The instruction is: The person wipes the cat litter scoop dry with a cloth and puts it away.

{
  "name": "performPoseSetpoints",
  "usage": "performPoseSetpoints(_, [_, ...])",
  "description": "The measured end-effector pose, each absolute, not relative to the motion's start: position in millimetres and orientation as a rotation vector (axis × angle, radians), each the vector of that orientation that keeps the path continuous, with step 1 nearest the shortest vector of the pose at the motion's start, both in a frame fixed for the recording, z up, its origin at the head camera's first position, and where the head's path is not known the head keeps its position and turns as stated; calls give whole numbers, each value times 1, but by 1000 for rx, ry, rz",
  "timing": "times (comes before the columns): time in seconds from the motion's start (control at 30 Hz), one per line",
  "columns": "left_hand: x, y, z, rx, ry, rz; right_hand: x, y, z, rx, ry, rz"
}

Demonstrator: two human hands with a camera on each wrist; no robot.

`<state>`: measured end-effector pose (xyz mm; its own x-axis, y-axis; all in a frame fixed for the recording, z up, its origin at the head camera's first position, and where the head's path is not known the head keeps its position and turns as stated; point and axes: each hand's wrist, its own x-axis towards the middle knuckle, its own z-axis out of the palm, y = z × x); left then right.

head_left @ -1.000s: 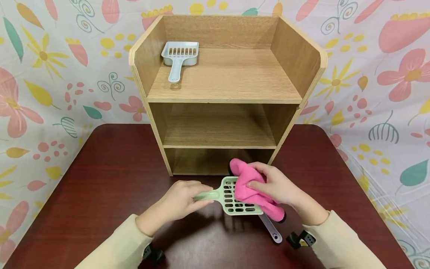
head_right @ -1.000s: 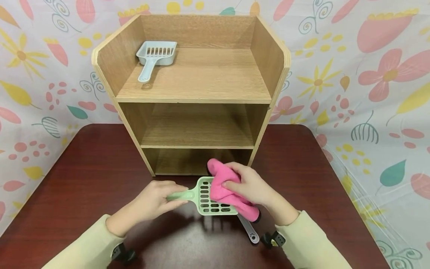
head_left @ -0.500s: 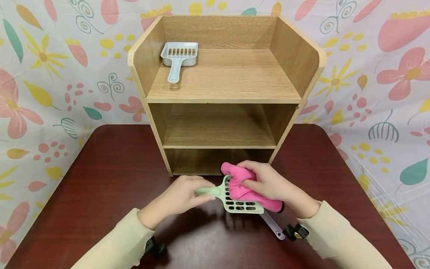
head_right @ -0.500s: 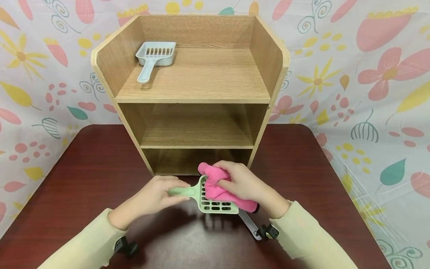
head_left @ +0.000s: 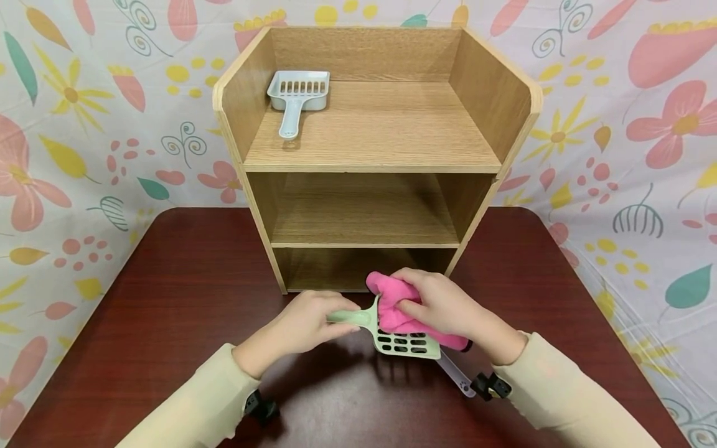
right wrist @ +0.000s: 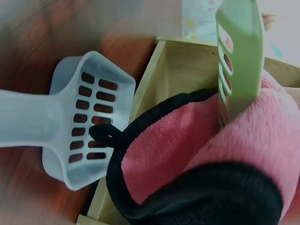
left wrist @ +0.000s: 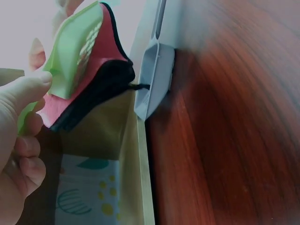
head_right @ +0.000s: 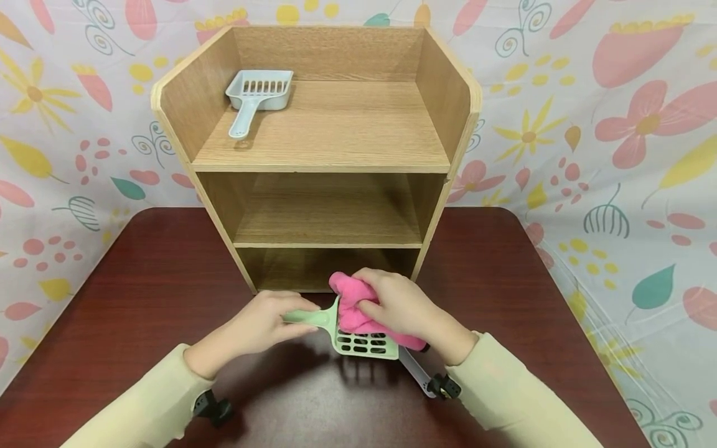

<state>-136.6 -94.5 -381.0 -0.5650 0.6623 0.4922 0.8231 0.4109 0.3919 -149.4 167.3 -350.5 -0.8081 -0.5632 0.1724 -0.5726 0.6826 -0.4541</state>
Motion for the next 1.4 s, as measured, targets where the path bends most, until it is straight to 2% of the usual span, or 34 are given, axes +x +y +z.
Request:
performPoseSetpoints(0.5, [-141, -110, -390, -1191, -2369, -986, -147, 186, -351, 618, -2888, 979])
performPoseSetpoints(0.63, [-143, -109, -391, -1195, -2381, -1033, -148, 185, -352, 681, -2864, 962])
performPoseSetpoints(0.9, [-138, -95, -382, -1245, -2451, -1021, -147, 169, -347, 972, -2826, 857])
performPoseSetpoints(1.0, [-137, -93, -380, -1252, -2449, -971, -147, 165, -344, 984, -2833, 823])
performPoseSetpoints(1.2, [-140, -99, -382, -1230, -2380, -888, -147, 166, -345, 858, -2844, 830])
performPoseSetpoints(1.4, [-143, -108, -386, -1193, -2290, -890, -147, 172, -348, 614, -2835, 970])
